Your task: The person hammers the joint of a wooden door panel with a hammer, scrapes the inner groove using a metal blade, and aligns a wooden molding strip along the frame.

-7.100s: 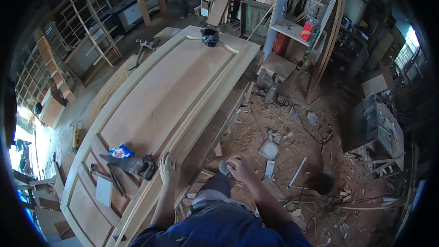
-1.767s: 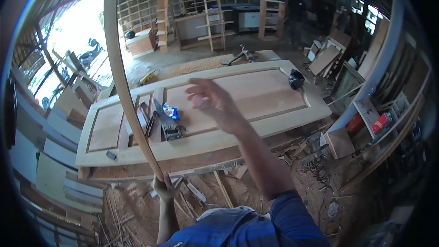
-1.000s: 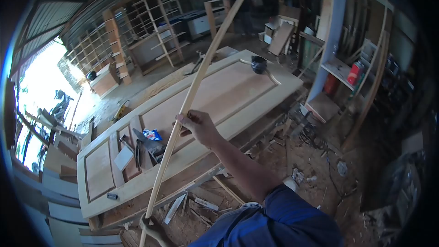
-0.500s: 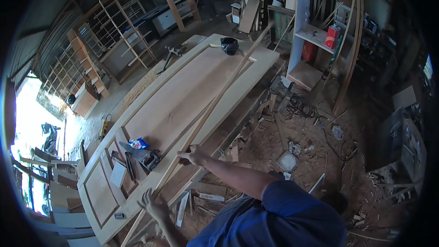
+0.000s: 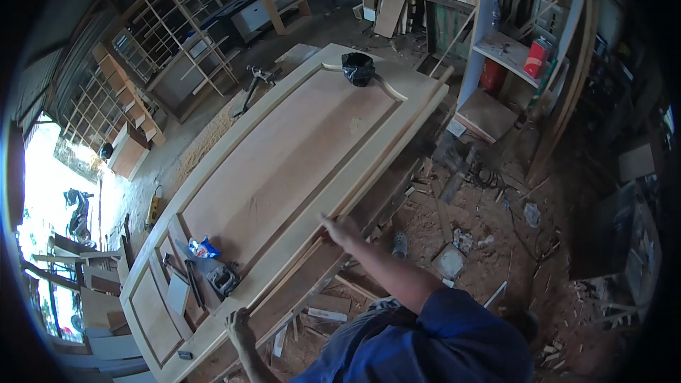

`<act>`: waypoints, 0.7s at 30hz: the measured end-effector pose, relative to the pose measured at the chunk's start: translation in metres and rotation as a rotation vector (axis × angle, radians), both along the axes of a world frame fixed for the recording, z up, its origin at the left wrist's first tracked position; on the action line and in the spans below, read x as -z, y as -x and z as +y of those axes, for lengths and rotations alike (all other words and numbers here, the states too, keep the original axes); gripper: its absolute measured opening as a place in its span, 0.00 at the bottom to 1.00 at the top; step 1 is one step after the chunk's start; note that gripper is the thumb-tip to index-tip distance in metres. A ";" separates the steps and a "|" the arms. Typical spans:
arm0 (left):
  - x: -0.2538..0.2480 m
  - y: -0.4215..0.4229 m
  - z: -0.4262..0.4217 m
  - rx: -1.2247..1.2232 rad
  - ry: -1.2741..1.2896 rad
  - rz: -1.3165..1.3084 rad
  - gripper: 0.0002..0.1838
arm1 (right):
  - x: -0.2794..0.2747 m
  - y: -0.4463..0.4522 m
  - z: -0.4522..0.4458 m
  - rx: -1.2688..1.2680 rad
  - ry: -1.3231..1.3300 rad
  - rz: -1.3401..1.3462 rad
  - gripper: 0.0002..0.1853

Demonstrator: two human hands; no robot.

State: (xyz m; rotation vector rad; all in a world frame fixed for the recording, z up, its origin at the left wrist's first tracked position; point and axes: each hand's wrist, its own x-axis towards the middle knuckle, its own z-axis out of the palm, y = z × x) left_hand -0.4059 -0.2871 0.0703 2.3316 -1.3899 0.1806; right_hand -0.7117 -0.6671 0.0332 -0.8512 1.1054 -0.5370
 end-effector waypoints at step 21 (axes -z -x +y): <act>0.010 0.119 -0.318 0.123 -0.165 0.257 0.33 | 0.033 0.210 -0.345 -0.306 1.263 0.702 0.13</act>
